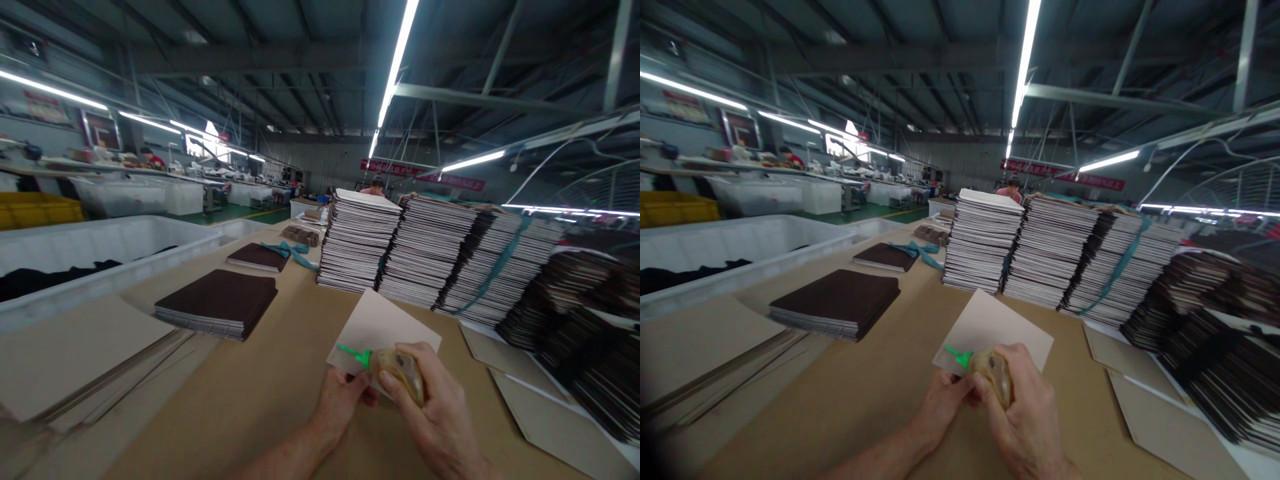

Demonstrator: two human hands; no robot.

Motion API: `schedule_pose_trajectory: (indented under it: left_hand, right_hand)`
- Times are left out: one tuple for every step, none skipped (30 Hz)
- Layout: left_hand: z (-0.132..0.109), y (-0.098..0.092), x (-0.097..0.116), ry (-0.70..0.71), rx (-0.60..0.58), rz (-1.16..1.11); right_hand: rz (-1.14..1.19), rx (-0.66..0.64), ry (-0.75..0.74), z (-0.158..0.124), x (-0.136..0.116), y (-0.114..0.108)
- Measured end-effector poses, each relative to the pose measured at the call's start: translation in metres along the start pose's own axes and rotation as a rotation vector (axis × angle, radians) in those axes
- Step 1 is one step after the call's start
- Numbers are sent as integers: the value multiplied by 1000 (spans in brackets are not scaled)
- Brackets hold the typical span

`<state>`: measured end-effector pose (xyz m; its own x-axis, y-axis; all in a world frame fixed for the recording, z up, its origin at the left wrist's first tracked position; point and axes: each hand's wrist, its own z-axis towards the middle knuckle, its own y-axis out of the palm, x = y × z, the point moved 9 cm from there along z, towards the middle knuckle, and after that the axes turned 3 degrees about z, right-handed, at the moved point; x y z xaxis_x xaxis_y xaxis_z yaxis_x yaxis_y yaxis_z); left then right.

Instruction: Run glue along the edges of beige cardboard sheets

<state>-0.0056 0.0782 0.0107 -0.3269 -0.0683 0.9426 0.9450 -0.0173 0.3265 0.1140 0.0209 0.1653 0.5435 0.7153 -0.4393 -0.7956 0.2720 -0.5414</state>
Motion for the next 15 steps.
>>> schedule_pose_trajectory:
  left_hand:
    - [0,0,0,-1,0,3]
    - [0,0,0,-2,3,8]
    - [0,-1,-1,-5,10,13]
    - [0,-1,-2,-7,15,17]
    - [0,-1,-2,-8,18,20]
    - [0,-1,-3,-7,15,21]
    - [0,-1,-2,-4,13,21]
    - [1,-1,-2,0,10,21]
    - [1,0,-2,2,8,22]
    - [1,0,-2,3,9,23]
    - [1,-1,-1,2,13,24]
    - [1,-1,-1,0,19,26]
    - [1,-1,-1,-2,24,29]
    - [0,-2,-1,-3,29,34]
    - [0,-2,0,-4,32,39]
  right_hand:
    - [1,8,-9,-1,-1,-1]
    - [-10,33,-17,-1,-1,-3]
    - [-28,68,-21,-1,-1,-6]
    - [-46,100,-22,-2,0,-9]
    - [-56,115,-17,-2,1,-11]
    - [-55,102,-10,-2,3,-9]
    - [-42,71,-10,-2,3,-6]
    - [-25,31,-7,-2,4,-3]
    - [-10,-1,-6,-2,4,0]
    - [-3,-18,-9,-1,4,1]
    - [-6,-13,-12,0,4,0]
    - [-20,11,-14,1,3,-3]
    - [-40,48,-15,3,3,-7]
    - [-61,83,-16,5,3,-12]
    - [-75,111,-19,6,2,-15]
